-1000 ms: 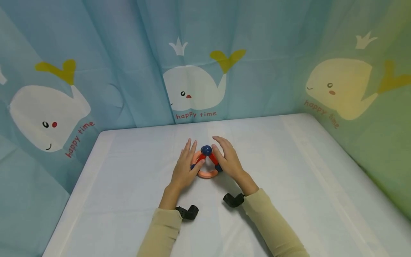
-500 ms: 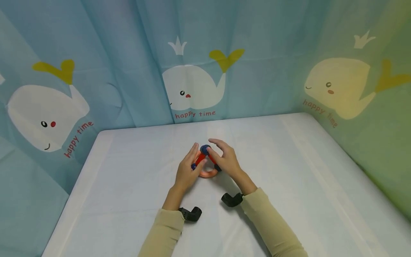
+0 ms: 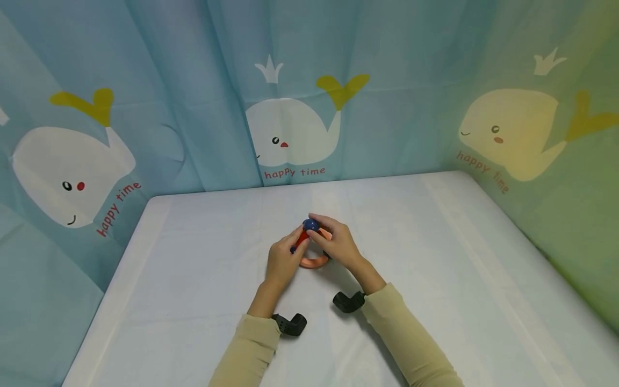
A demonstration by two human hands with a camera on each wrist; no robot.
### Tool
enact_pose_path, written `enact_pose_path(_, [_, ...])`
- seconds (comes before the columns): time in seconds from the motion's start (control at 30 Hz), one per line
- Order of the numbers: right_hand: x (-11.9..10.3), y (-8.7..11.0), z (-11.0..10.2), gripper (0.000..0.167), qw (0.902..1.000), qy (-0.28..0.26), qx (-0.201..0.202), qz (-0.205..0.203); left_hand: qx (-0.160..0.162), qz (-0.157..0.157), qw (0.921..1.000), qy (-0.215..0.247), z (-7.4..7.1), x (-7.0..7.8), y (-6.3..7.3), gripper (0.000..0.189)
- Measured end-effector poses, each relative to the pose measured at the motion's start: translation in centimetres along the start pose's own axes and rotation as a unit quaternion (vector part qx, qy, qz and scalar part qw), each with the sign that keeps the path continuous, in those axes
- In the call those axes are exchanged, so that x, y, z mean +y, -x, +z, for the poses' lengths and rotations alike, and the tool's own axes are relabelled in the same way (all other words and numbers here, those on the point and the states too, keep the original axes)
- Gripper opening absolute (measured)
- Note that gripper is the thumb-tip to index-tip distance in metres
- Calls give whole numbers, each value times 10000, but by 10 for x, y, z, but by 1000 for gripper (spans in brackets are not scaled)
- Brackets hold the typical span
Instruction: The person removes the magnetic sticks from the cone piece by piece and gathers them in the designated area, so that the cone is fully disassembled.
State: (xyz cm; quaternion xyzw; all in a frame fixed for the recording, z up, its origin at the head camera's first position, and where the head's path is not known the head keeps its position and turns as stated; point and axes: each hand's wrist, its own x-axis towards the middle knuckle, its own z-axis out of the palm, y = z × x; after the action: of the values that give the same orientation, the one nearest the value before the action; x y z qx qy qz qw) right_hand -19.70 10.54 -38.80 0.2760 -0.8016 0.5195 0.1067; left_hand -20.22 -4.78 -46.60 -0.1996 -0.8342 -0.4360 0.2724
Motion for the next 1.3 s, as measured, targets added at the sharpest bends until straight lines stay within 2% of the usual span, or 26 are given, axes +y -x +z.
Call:
enact_pose_path(0.27, [1, 1, 2, 36, 9999, -82, 24, -64, 33, -124, 9996, -261, 1, 5, -1, 35])
enact_pose_path(0.47, [1, 1, 4, 35, 9998, 32, 122, -159, 219, -47, 9993, -304, 3, 5, -1, 31])
enact_pose_path(0.9, [-3, 0, 7, 33, 9996, -61, 248, 85, 315, 88, 9994, -132, 2, 3, 1, 31])
enact_pose_path(1.3, [-4, -1, 4, 33, 9994, 18, 329, 121, 376, 178, 9991, -64, 1, 2, 1, 30])
